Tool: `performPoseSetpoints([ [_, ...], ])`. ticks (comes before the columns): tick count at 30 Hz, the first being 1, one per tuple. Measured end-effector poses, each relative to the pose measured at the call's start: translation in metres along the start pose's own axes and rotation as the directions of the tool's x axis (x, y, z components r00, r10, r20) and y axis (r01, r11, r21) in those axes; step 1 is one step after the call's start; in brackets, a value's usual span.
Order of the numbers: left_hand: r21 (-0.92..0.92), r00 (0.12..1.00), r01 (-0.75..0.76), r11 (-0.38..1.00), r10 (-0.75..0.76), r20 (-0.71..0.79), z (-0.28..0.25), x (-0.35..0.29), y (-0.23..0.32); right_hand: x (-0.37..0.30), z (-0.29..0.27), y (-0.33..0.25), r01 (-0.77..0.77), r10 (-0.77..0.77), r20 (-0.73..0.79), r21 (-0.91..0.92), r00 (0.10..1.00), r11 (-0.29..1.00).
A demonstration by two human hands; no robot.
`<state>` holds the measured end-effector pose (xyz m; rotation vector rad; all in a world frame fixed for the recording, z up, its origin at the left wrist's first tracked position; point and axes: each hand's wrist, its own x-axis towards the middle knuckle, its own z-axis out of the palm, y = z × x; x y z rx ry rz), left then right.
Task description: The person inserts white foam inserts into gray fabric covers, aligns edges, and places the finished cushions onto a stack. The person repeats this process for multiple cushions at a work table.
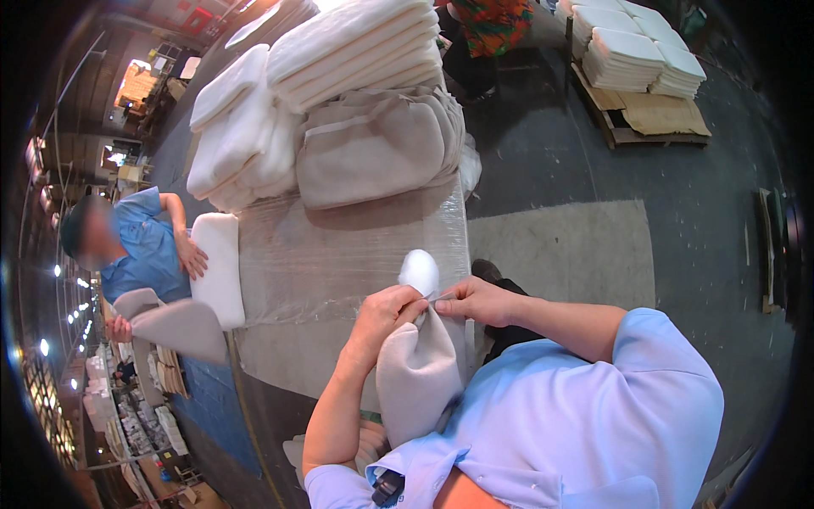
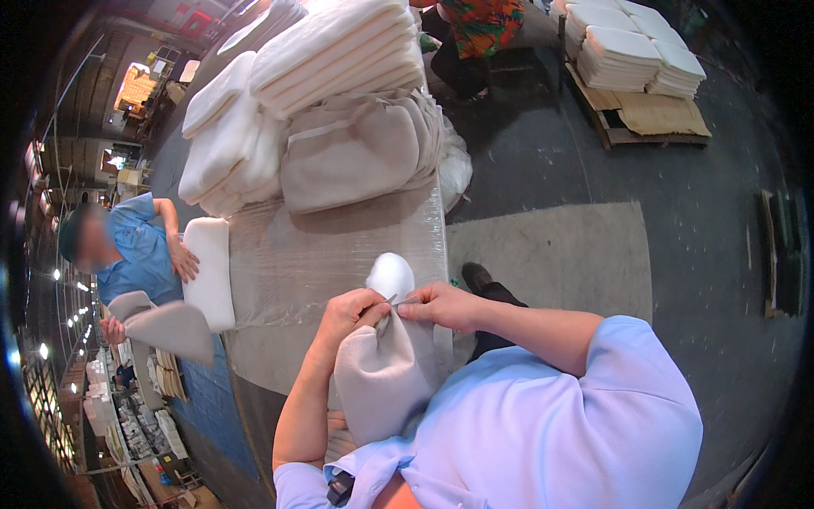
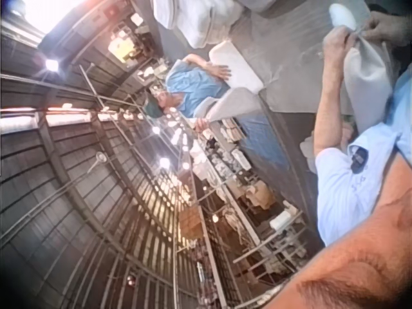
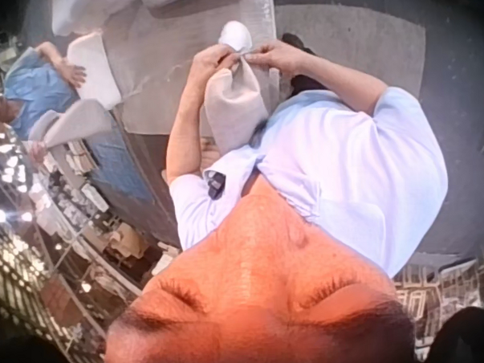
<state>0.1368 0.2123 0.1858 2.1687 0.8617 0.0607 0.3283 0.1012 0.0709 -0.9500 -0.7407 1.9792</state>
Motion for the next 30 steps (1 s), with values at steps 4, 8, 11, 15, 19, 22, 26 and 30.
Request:
performPoseSetpoints([
  [4, 0.143, 1.0, 0.003, 0.99, -0.004, 0.007, -0.004, -0.001, -0.006, 0.0, 0.012, -0.006, 0.154, -0.263, -0.145, -0.516, 0.954, 0.842],
  [8, 0.158, 0.97, 0.117, 0.98, -0.147, 0.192, -0.018, 0.007, 0.0, -0.004, 0.022, -0.016, 0.248, -0.51, -0.149, -0.739, 0.847, 0.627],
  [11, 0.235, 0.993, 0.009, 0.972, -0.037, 0.113, -0.018, 0.01, -0.008, 0.004, 0.019, -0.019, 0.307, -0.667, -0.084, -0.84, 0.741, 0.447],
  [15, 0.396, 0.939, -0.229, 0.889, 0.309, -0.151, -0.008, 0.02, -0.03, 0.026, 0.001, -0.033, 0.36, -0.629, 0.016, -0.831, 0.777, 0.424],
  [19, 0.258, 0.915, -0.209, 0.943, 0.282, -0.29, 0.001, 0.033, -0.045, 0.041, -0.009, -0.045, 0.364, -0.485, 0.023, -0.694, 0.874, 0.621],
  [22, 0.01, 0.936, -0.148, 0.989, 0.144, -0.322, 0.008, 0.042, -0.056, 0.049, -0.013, -0.055, 0.317, -0.456, -0.024, -0.686, 0.89, 0.655],
  [26, -0.14, 0.935, -0.117, 0.983, 0.062, -0.35, 0.018, 0.056, -0.073, 0.071, -0.026, -0.059, 0.253, -0.416, -0.076, -0.69, 0.906, 0.678],
  [30, -0.188, 0.942, -0.006, 0.982, -0.058, -0.33, 0.016, 0.071, -0.089, 0.095, -0.034, -0.054, 0.158, -0.383, -0.224, -0.645, 0.896, 0.748],
])
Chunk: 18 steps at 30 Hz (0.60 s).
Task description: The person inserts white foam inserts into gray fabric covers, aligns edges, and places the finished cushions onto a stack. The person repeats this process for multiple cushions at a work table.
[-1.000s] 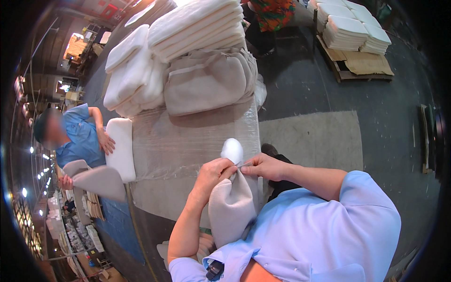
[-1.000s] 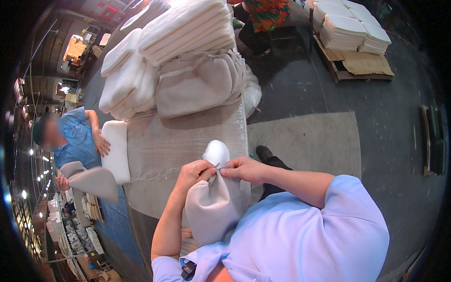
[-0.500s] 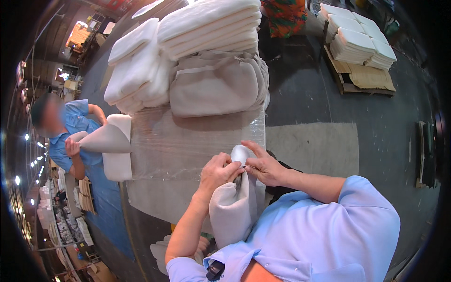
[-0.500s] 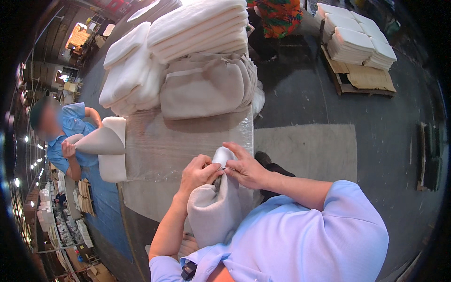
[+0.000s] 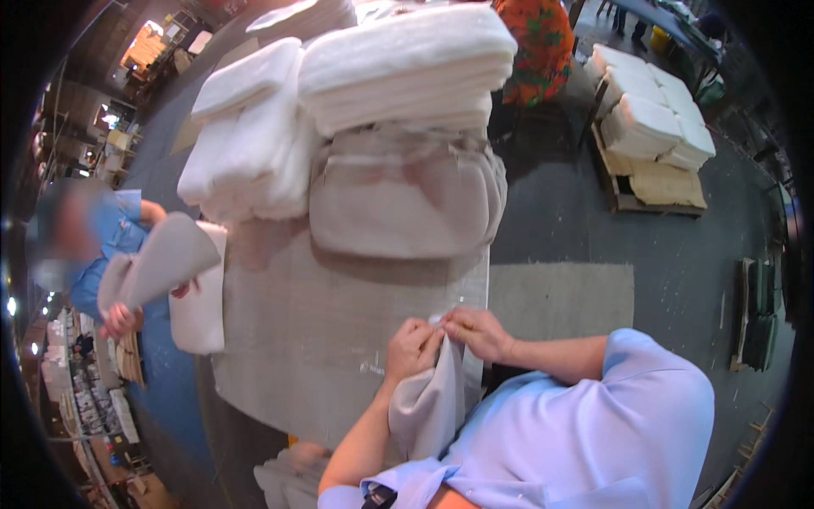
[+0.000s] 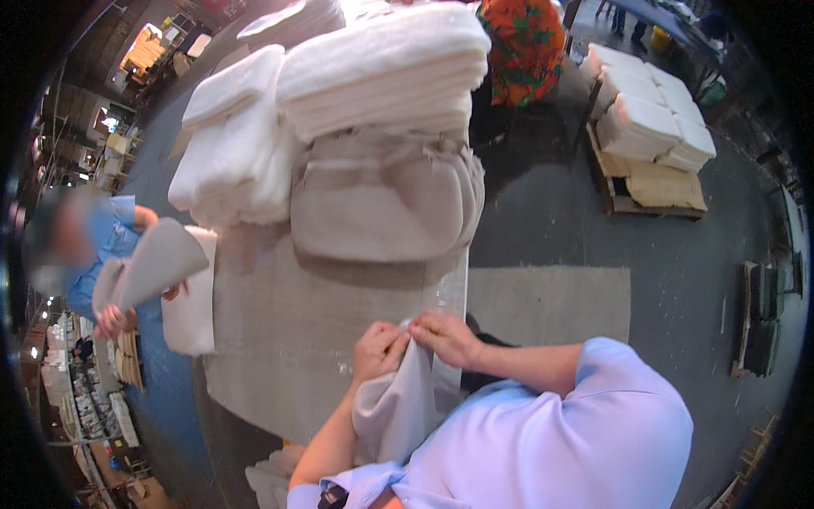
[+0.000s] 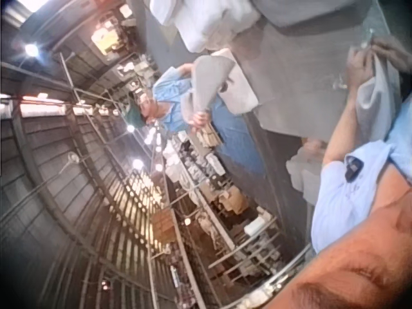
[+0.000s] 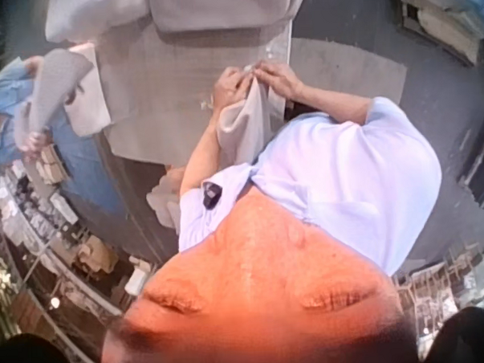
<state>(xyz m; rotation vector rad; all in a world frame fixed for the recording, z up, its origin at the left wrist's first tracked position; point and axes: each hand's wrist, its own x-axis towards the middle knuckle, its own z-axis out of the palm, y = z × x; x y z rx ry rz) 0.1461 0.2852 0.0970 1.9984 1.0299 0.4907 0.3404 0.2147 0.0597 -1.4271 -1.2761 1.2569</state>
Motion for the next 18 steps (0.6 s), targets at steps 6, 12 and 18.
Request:
performPoseSetpoints([
  [6, -0.33, 0.95, 0.298, 0.896, -0.312, 0.01, 0.017, 0.012, -0.022, 0.015, 0.013, 0.032, -0.013, 0.017, -0.023, 0.182, 1.0, 0.983],
  [12, -0.309, 0.92, 0.378, 0.873, -0.392, 0.015, 0.031, 0.014, -0.062, 0.033, 0.027, 0.071, -0.447, 0.385, 0.231, 0.381, 0.894, 0.81],
  [18, -0.729, 0.822, 0.514, 0.452, -0.503, 0.267, 0.04, -0.003, -0.036, 0.014, 0.026, 0.055, -0.445, 0.388, 0.246, 0.246, 0.888, 0.861],
])
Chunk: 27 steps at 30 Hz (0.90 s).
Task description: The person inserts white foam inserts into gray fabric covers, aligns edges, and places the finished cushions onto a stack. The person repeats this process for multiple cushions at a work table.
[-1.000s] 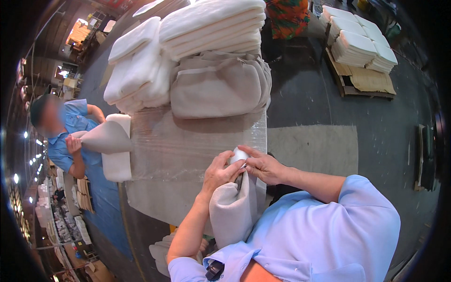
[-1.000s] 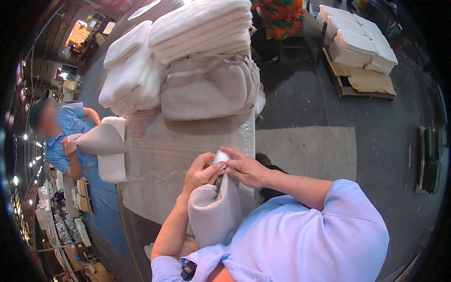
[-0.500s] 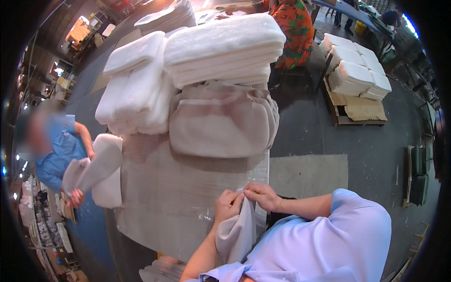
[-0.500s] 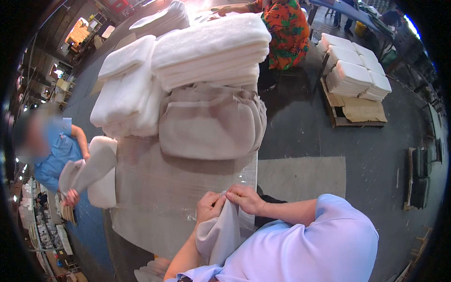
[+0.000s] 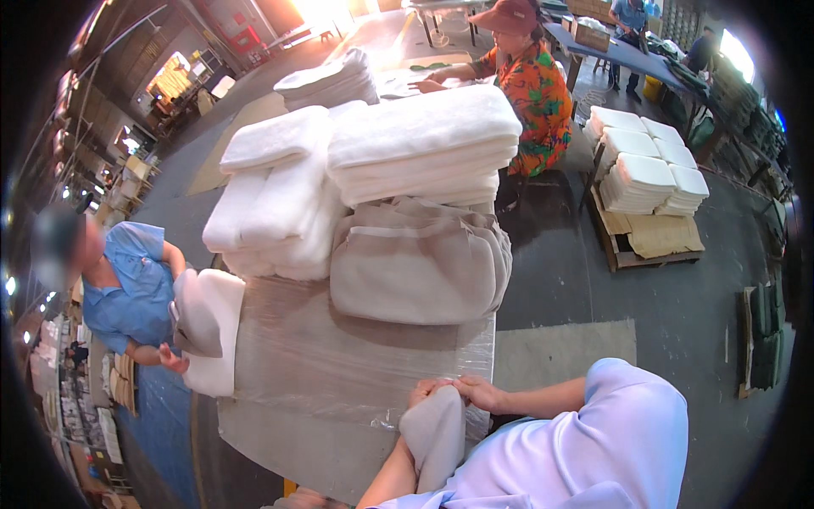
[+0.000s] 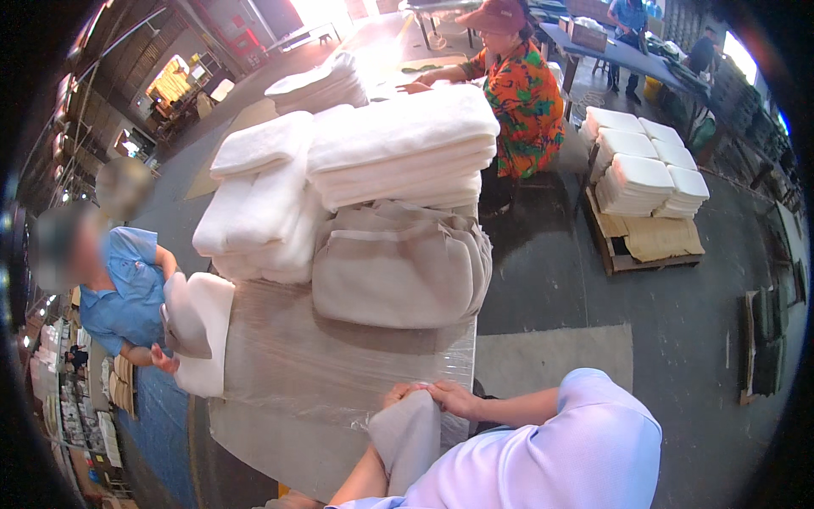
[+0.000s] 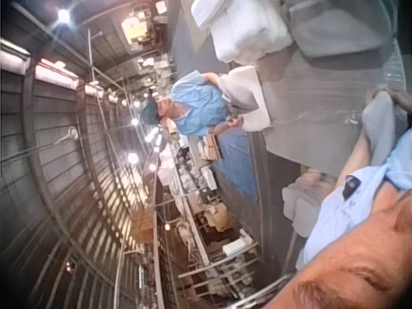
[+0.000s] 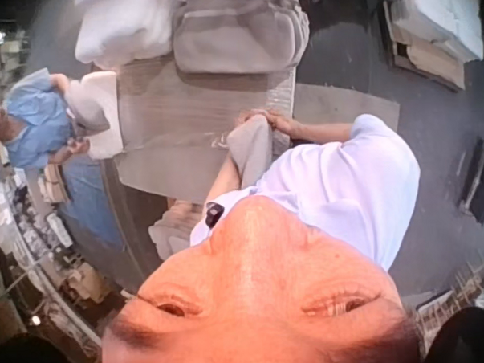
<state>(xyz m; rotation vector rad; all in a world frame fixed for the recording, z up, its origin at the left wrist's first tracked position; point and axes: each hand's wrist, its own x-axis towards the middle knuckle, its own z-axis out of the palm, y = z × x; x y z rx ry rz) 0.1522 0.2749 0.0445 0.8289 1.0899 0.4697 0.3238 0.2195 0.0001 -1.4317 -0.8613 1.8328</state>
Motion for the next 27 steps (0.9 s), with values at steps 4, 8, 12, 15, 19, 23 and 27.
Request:
performPoseSetpoints([
  [4, 0.254, 0.998, -0.065, 0.965, 0.059, 0.032, 0.013, -0.026, -0.003, -0.042, 0.003, 0.013, 0.001, 0.0, -0.018, 0.028, 1.0, 1.0],
  [8, 0.43, 0.991, -0.132, 0.893, 0.108, 0.08, 0.027, -0.054, -0.017, -0.082, 0.009, 0.032, 0.004, -0.004, -0.056, -0.004, 0.998, 1.0],
  [12, 0.446, 0.974, -0.212, 0.869, 0.152, 0.165, 0.029, -0.073, -0.039, -0.112, 0.015, 0.05, -0.002, 0.0, -0.055, -0.044, 0.998, 0.999],
  [15, 0.475, 0.974, -0.187, 0.86, 0.1, 0.203, 0.036, -0.086, -0.045, -0.124, 0.018, 0.072, 0.024, -0.024, -0.064, -0.008, 0.998, 1.0],
  [19, 0.503, 0.976, -0.168, 0.848, 0.071, 0.207, 0.04, -0.1, -0.047, -0.133, 0.03, 0.086, 0.051, -0.051, -0.139, -0.002, 0.989, 0.999],
  [23, 0.277, 0.949, -0.036, 0.96, -0.055, 0.312, 0.04, -0.092, -0.053, -0.123, 0.031, 0.089, 0.004, 0.004, -0.179, 0.045, 0.984, 0.999],
  [27, 0.343, 0.941, -0.18, 0.922, 0.059, 0.334, 0.034, -0.074, -0.061, -0.117, 0.042, 0.091, 0.054, -0.001, -0.237, 0.215, 0.971, 0.975],
])
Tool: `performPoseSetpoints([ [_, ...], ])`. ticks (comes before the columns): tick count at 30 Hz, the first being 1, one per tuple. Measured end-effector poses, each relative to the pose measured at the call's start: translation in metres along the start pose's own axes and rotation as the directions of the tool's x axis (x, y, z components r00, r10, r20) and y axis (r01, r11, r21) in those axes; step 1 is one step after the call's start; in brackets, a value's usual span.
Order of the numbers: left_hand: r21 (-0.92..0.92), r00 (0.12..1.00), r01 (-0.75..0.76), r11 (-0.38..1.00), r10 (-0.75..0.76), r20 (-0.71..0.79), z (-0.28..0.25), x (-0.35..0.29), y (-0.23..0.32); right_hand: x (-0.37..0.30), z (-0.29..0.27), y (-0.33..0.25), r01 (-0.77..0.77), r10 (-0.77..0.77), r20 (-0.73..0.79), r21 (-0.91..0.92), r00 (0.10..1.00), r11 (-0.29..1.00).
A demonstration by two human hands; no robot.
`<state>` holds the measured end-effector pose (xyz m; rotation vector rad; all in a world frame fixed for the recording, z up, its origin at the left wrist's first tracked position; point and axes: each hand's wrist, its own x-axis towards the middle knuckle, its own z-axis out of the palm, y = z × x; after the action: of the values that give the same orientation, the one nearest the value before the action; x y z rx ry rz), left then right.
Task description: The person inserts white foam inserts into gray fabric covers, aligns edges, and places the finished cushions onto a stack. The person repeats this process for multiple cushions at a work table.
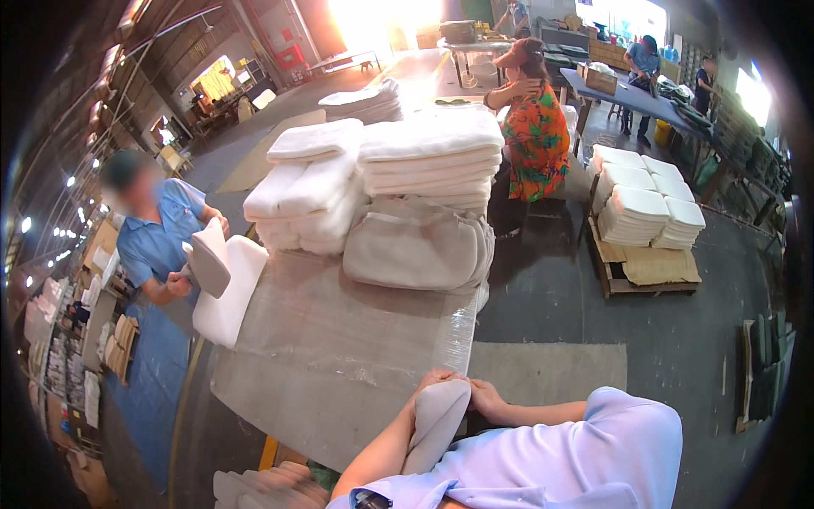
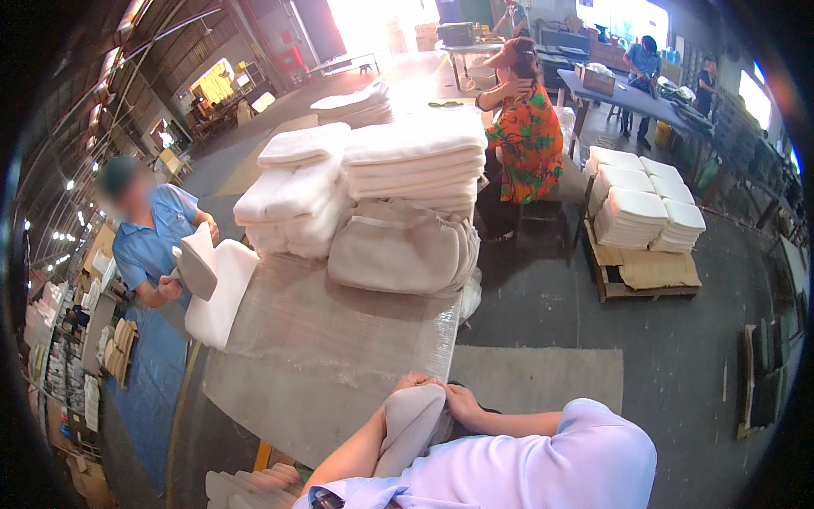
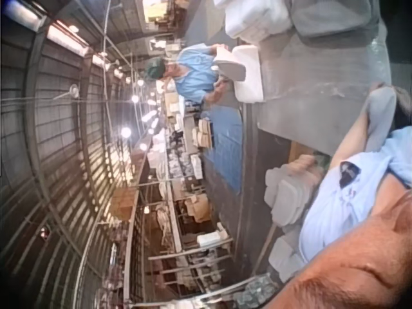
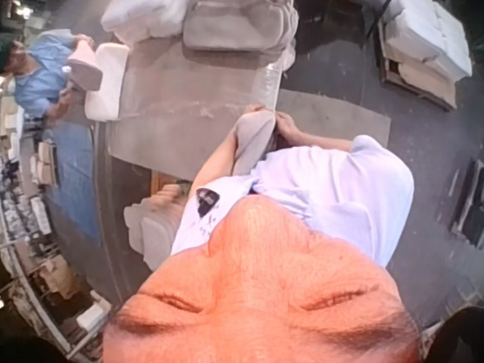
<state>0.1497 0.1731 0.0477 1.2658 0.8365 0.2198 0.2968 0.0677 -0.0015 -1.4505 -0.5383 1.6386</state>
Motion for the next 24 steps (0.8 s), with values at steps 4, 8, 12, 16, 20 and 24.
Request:
performPoseSetpoints([
  [4, 0.074, 0.996, -0.055, 0.996, 0.049, 0.073, 0.002, 0.009, -0.009, -0.007, -0.005, 0.002, -0.024, 0.029, -0.079, 0.067, 0.996, 0.997],
  [8, 0.389, 0.993, -0.084, 0.917, 0.112, -0.048, -0.002, 0.015, -0.013, -0.01, 0.003, 0.002, -0.044, 0.081, -0.118, 0.287, 0.99, 0.957],
  [12, 0.592, 0.941, -0.168, 0.788, 0.307, -0.142, 0.005, 0.016, -0.016, -0.011, 0.001, 0.001, -0.075, 0.137, -0.146, 0.365, 0.98, 0.928],
  [16, 0.448, 0.99, -0.122, 0.886, 0.143, -0.014, -0.003, 0.018, -0.007, -0.012, 0.007, 0.004, -0.07, 0.173, -0.183, 0.467, 0.968, 0.882],
  [20, 0.408, 0.993, -0.009, 0.913, -0.039, 0.108, 0.001, 0.032, -0.003, 0.001, 0.002, 0.012, -0.056, 0.189, -0.202, 0.527, 0.961, 0.848],
  [24, 0.416, 0.972, -0.002, 0.91, -0.096, 0.215, -0.012, 0.038, -0.008, 0.009, 0.012, 0.006, -0.163, 0.236, -0.047, 0.593, 0.971, 0.789],
])
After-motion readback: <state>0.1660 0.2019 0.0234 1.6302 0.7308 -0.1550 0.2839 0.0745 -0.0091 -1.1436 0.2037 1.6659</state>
